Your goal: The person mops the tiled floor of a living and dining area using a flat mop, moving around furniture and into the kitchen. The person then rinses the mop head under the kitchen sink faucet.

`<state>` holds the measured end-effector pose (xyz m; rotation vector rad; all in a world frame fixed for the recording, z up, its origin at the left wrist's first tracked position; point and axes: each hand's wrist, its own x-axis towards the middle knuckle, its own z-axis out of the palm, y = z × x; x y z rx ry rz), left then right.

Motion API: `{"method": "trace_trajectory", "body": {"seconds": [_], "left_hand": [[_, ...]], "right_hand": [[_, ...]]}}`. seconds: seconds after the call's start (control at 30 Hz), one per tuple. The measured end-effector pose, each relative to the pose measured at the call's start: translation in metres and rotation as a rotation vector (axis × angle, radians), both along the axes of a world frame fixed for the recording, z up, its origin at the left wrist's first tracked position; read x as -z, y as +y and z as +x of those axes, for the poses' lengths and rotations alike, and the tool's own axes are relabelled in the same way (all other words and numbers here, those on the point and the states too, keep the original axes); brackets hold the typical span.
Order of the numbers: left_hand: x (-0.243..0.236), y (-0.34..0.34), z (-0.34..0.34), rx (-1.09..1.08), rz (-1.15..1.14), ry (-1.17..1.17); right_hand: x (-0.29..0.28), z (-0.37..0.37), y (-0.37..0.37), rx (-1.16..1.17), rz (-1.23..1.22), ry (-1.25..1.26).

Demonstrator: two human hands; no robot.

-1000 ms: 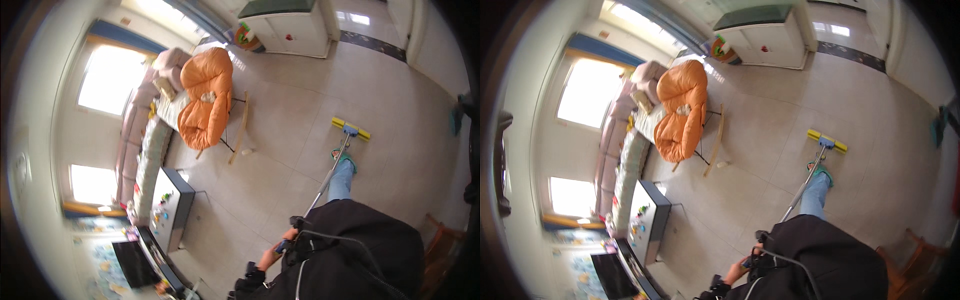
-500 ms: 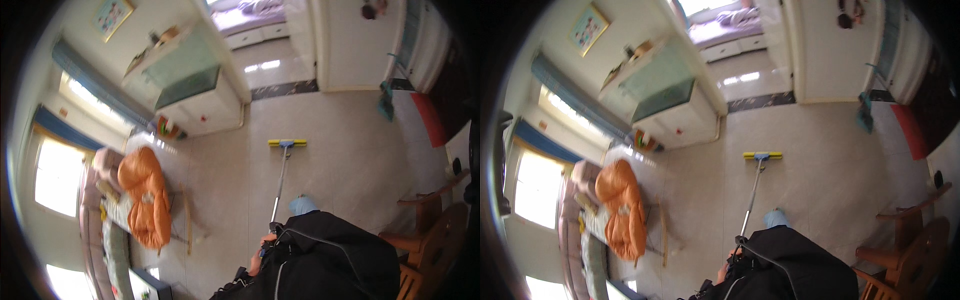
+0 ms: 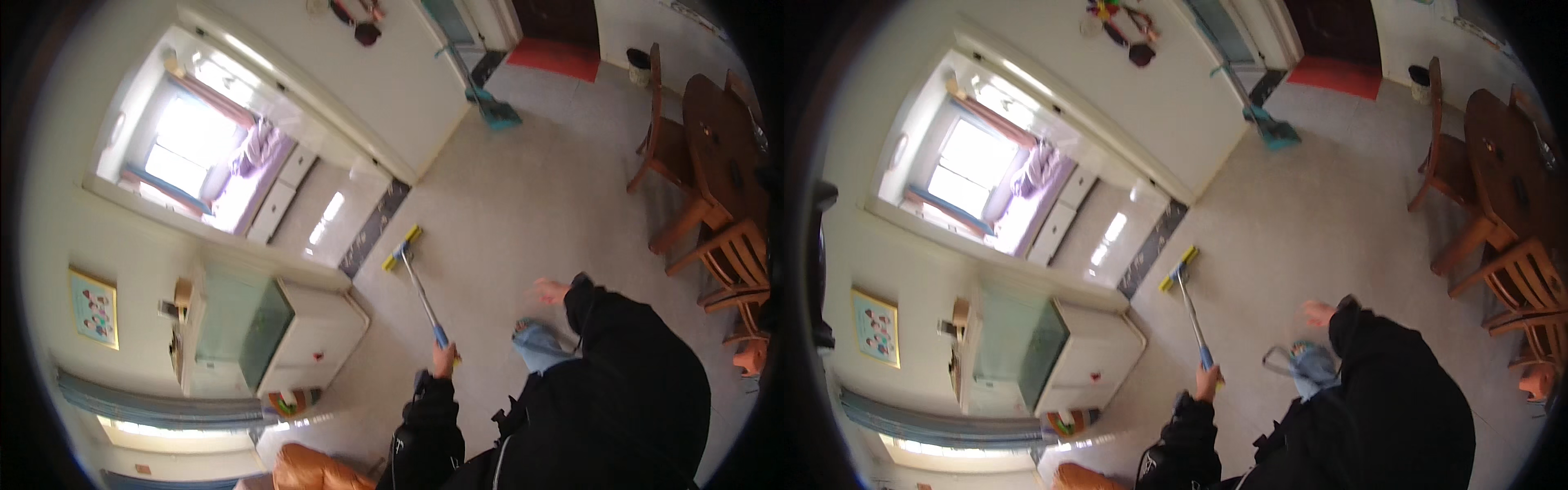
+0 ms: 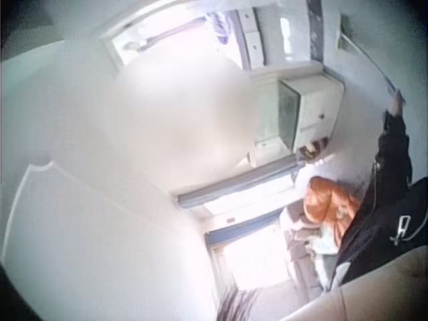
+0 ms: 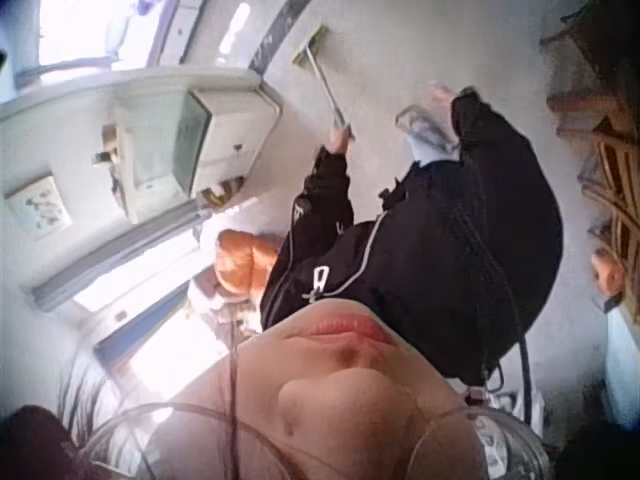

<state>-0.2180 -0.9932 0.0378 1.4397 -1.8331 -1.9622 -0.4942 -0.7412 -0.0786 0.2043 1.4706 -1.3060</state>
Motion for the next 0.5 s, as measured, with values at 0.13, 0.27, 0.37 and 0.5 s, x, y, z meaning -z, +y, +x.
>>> {"method": "trace_trajectory", "body": {"seconds": [0.13,0.27,0.37,0.5], "left_hand": [[0.005,0.045,0.039,-0.110,-0.043,-0.007],[0.038,0.153,0.151,-0.059,-0.060,-0.292],[0.059,0.248,0.235,0.011,-0.132,-0.546],[0.034,0.324,0.358,0.062,0.115,-0.193]], "right_hand": [[-0.004,0.051,0.054,-0.056,0.085,0.038],[0.014,0.202,0.060,-0.293,0.037,-0.014],[0.009,0.359,0.058,-0.559,-0.169,-0.134],[-0.030,0.491,0.078,-1.340,-0.213,-0.590]]}}
